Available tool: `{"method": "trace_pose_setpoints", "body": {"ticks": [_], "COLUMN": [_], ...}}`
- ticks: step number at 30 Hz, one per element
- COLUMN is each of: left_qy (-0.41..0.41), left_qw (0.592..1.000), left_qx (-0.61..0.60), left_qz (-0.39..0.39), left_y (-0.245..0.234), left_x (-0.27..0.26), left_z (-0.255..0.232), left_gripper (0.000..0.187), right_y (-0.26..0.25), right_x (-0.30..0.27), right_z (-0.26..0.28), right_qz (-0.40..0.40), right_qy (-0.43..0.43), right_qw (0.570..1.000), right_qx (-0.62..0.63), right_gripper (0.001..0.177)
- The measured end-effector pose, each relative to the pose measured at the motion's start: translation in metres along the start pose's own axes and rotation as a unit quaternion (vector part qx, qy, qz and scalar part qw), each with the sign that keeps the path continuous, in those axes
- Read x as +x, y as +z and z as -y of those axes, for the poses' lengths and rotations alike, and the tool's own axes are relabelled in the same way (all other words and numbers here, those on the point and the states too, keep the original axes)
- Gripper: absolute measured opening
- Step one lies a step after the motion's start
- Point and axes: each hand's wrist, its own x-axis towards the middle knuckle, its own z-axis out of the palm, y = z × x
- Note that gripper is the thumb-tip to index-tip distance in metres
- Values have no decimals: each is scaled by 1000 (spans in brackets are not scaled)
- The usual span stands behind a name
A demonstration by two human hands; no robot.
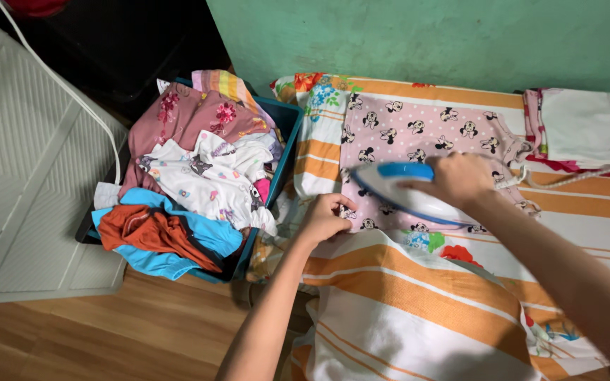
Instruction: The person spreads a small pink garment on an ironing surface and smooths it using a blue and white iron.
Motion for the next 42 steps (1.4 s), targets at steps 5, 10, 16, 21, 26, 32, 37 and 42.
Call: {"method": "trace_pose_setpoints", "body": {"ticks": [5, 10, 16, 21, 26, 32, 37, 42], "left_qy": [82, -15, -16, 27, -10, 10, -18, 88], "left_qw": [996, 998, 999, 991, 998, 998, 995, 993], "left_qx": [-14, -43, -42, -119, -37, -43, -78, -55], "left_qz": [18, 37, 28, 62, 45, 40, 54, 52], "left_y": [-2, -5, -12, -12, -17, -16, -17, -19], "left_x": [-1, -8, -13, -10, -13, -15, -15, -10], "left_z": [2, -11, -22, -12, -14, -23, -26, -18], "left_gripper": [33, 53, 76, 85, 88, 88, 89, 88], "right_y": [-2, -11, -7, -11, -13, -13, -15, -17], "right_x": [11, 19, 51, 49, 83, 87, 108, 109], "right_z": [10, 6, 6, -4, 3, -3, 1, 3], "right_qz": [-14, 47, 3, 46, -13, 41, -11, 46], "right_qy": [38, 43, 77, 20, 126, 54, 108, 63], "right_qw": [998, 998, 995, 999, 989, 998, 993, 997], "right_qx": [43, 2, 60, -16, 75, 3, 49, 25], "right_gripper": [84, 87, 90, 87, 87, 86, 89, 85]}}
